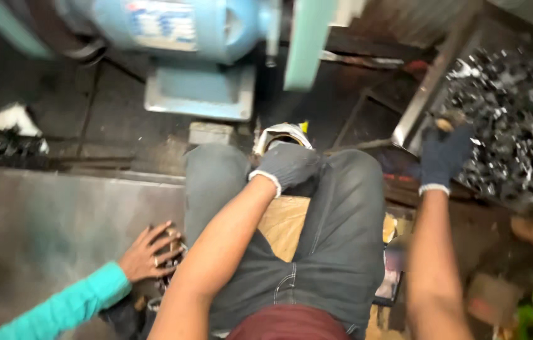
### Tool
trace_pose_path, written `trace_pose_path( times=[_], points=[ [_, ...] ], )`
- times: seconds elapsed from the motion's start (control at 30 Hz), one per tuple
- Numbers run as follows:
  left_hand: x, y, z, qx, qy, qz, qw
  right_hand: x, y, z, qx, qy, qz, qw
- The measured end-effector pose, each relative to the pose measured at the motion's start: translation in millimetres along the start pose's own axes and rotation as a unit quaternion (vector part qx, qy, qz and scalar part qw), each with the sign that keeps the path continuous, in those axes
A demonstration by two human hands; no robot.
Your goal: The person sits on the floor at a bench grinder and grinds small metal castings against the spinning wheel, producing sparks. They hold each piece with gloved hands, rotate it to grind different edges, place finished pieces into a side tray, and pick up new pieces from a bin.
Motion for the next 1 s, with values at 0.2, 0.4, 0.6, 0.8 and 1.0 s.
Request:
trace_pose_path(
  times=[0.2,0.4,0.6,0.8,1.0],
  points=[
    [10,-30,-24,0.123,0.071,-0.42,0.896,-122,-33,-57,0.104,0.111,0.44,0.885],
    [4,-9,-32,0.109,-0.025,-0.435,0.893,-210,-7,-124,-0.131,0.181,0.401,0.889],
    [-2,-10,-50,0.261,0.055,-0.399,0.877,-214,-4,-115,-0.151,0.088,0.569,0.803],
    [0,-13,-54,0.265,0.036,-0.381,0.885,-223,3,-113,-0.197,0.078,0.573,0.791],
    [-6,-13,-55,0.257,0.009,-0.398,0.88,-229,-7,-110,-0.238,0.052,0.449,0.86]
  ],
)
Point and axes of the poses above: each hand's wrist, its own z-axis towards the middle knuckle, its own y-axis out of the palm, x = y × z, the point moved 6 cm from there along z, towards the middle knuckle, and after that the axes turned 3 degrees about z, right-handed, at the moved point
